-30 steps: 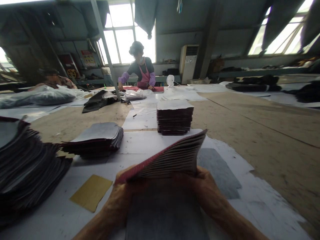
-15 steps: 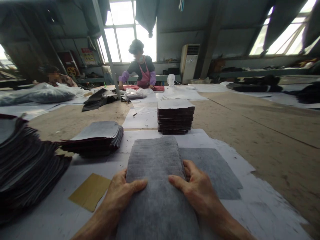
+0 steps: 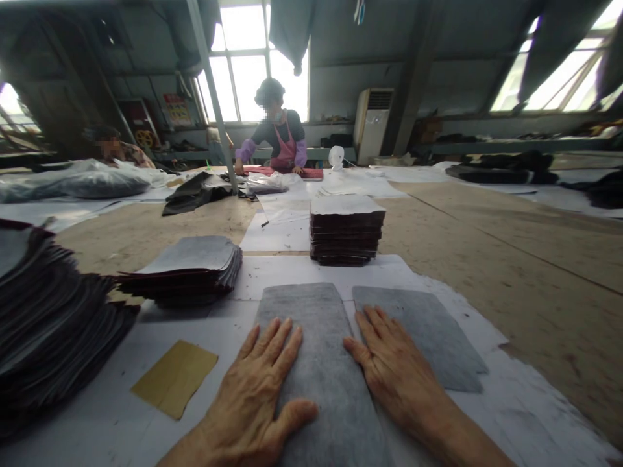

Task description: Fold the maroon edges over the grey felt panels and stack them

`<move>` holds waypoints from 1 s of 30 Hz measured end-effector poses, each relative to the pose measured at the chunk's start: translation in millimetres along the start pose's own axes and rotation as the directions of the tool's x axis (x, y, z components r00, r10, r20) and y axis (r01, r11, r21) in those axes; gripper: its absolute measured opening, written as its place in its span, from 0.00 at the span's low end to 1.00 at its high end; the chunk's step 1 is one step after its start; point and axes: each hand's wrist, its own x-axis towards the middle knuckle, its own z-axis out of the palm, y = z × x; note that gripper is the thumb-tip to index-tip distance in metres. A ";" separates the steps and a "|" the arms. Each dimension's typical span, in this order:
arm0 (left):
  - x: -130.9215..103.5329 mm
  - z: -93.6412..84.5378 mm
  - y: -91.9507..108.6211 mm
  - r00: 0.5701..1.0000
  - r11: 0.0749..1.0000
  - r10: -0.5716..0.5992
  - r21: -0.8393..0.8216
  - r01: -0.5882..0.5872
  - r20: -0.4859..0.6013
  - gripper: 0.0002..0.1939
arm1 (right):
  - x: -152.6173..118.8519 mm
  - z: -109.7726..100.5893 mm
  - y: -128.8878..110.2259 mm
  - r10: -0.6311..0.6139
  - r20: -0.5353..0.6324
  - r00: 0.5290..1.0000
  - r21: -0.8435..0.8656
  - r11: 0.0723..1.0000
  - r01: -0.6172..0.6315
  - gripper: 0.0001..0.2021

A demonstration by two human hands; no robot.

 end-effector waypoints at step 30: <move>-2.3 -26.7 -15.7 0.928 0.975 -0.219 0.026 0.222 0.302 0.31 | -68.4 -24.7 -87.4 -0.463 -0.222 0.858 0.165 0.850 0.501 0.13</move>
